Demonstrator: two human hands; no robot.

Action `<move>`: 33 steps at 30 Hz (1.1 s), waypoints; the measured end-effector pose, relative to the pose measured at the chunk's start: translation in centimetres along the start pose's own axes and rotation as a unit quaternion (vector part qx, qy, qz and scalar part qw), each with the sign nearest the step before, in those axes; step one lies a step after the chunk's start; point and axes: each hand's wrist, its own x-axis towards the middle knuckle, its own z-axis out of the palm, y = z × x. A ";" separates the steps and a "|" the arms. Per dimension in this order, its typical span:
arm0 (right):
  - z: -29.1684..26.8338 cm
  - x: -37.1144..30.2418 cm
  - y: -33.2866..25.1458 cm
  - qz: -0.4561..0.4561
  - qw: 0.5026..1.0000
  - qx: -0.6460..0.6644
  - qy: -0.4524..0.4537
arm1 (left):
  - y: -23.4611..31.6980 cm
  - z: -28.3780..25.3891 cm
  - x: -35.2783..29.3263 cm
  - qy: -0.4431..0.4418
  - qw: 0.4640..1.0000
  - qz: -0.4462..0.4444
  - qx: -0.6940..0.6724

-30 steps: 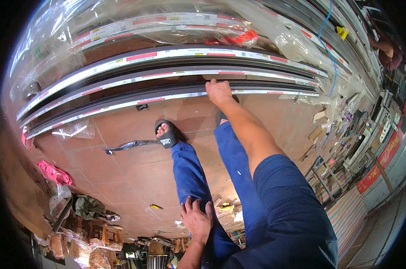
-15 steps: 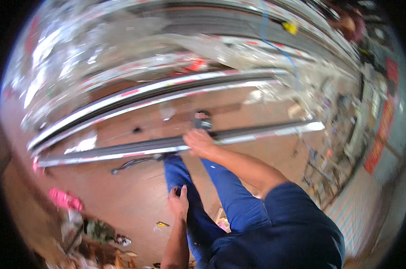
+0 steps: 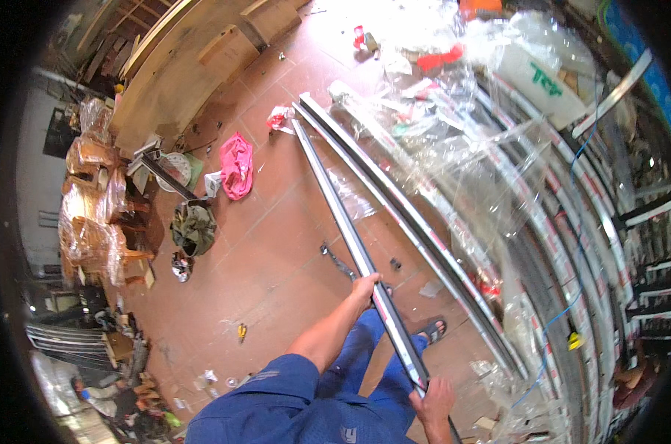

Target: The person assembles aluminum window frames by joining profile pieces together. They use a utility knife to trim protective film and a hammer to secure the corners. The person works on multiple frames, aligning and fastening the pieces to form rectangular structures.

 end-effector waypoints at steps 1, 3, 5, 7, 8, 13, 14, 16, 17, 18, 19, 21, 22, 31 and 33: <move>-1.0 -1.3 -0.3 -0.009 1.000 -0.008 0.000 | -1.6 -1.9 0.7 -0.002 1.000 0.009 -0.004; -3.0 -4.3 -0.2 -0.022 0.999 -0.029 -0.001 | -3.7 -2.7 -2.6 -0.045 0.998 0.031 0.015; -4.5 -7.7 0.0 -0.009 0.999 -0.048 -0.011 | -3.9 -1.8 -8.4 -0.060 0.996 0.008 0.065; -5.7 -10.7 1.1 0.005 0.996 -0.068 -0.050 | -5.7 -2.7 -11.6 -0.061 0.996 0.046 0.052; -5.0 -12.4 2.7 -0.014 0.997 -0.070 -0.023 | -5.5 -3.0 -14.6 -0.082 0.996 0.033 0.026; -5.0 -14.9 5.8 -0.045 0.997 -0.055 -0.038 | -8.2 -7.6 -19.2 -0.120 0.987 0.088 -0.057; -5.6 -14.6 5.3 -0.050 0.997 -0.052 -0.038 | -7.6 -7.9 -21.1 -0.126 0.983 0.114 -0.068; -6.6 -14.4 4.3 -0.054 0.997 -0.042 -0.039 | -5.7 -8.2 -27.6 -0.136 0.974 0.163 -0.083; -6.7 -14.4 4.1 -0.044 0.998 -0.027 -0.039 | -5.3 -9.2 -30.8 -0.146 0.961 0.214 -0.093; -6.3 -14.4 4.7 -0.108 0.993 -0.037 -0.011 | -4.6 -9.9 -35.2 -0.140 0.951 0.255 -0.109; -5.9 -13.9 5.7 -0.166 0.985 -0.048 0.024 | -3.7 -10.2 -39.8 -0.142 0.937 0.293 -0.123; -8.5 -13.9 3.1 -0.295 0.951 0.013 0.092 | -4.3 -13.6 -43.9 -0.154 0.918 0.332 -0.153; -8.2 -13.5 3.3 -0.331 0.935 0.007 0.125 | -4.1 -14.0 -48.1 -0.147 0.908 0.364 -0.149; -8.2 -14.6 -5.8 -0.577 0.816 -0.016 0.020 | -17.5 -29.9 -66.2 0.022 0.691 0.693 -0.205; -8.0 -15.1 -7.4 -0.555 0.827 -0.058 -0.072 | -20.2 -33.2 -70.0 0.063 0.618 0.744 -0.246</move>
